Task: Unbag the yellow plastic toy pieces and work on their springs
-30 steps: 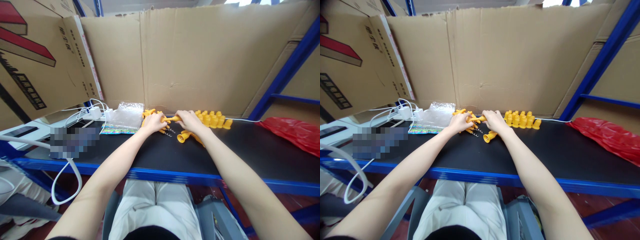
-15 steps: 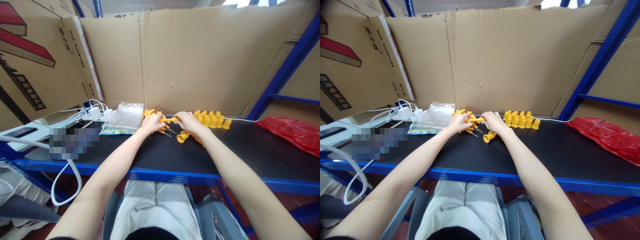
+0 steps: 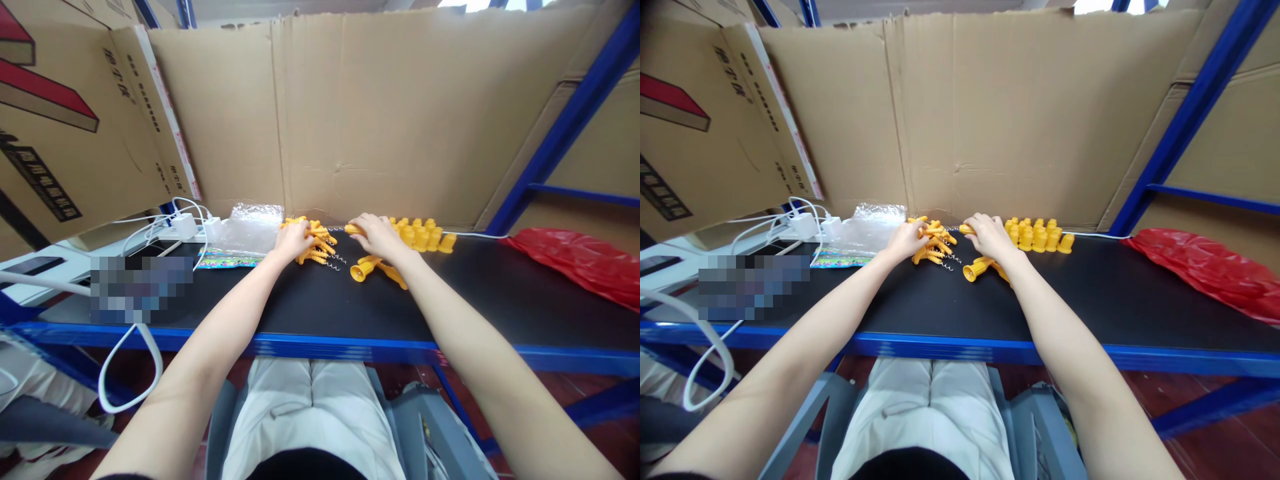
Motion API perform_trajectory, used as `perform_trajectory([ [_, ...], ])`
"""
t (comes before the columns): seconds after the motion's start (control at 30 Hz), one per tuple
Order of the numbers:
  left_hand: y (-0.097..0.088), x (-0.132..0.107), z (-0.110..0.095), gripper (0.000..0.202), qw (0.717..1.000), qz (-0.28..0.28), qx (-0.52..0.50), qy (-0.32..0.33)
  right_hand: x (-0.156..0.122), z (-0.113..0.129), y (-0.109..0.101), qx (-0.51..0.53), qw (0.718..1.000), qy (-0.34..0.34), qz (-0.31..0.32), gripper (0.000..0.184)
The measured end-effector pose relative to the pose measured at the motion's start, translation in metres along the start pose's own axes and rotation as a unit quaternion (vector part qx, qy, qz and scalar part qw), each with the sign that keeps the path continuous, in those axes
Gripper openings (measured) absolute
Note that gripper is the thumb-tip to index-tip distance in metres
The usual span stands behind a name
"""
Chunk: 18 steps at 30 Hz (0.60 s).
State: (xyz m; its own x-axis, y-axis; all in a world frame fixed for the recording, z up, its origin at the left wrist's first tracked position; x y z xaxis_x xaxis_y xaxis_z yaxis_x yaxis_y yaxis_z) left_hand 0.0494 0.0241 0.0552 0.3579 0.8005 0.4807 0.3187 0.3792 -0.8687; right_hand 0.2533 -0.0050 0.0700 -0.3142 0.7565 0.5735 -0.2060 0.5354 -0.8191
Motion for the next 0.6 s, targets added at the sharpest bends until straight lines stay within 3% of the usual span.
perform_trajectory([
  [0.17, -0.003, -0.001, 0.016, 0.036, 0.999, -0.034, 0.003, -0.031, 0.001, -0.001, -0.004, 0.027, 1.000, 0.002, -0.011, 0.026],
  [0.33, -0.001, -0.003, 0.029, 0.037, 0.998, -0.035, 0.005, -0.046, 0.002, -0.017, -0.012, 0.029, 0.996, 0.053, -0.061, 0.028],
  [0.47, 0.009, -0.002, 0.038, 0.034, 0.999, -0.015, 0.005, -0.041, 0.000, -0.044, -0.028, -0.001, 0.977, 0.169, -0.132, 0.033],
  [0.6, 0.018, 0.001, 0.040, 0.034, 1.000, 0.015, -0.009, -0.025, -0.009, -0.082, -0.042, -0.041, 0.933, 0.340, -0.108, 0.037],
])
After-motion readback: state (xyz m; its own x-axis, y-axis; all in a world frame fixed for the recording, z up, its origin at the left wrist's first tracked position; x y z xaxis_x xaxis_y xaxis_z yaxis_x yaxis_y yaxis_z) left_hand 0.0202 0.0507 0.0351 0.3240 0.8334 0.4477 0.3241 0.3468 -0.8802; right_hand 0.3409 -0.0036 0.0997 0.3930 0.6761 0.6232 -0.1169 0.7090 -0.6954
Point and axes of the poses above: each hand's wrist, its own x-axis towards the middle knuckle, its own y-axis out of the palm, z = x × y, the point moved 5 cm from there along x, towards the middle knuckle, and after that the axes turned 8 degrees about y, right-handed, at the moved point
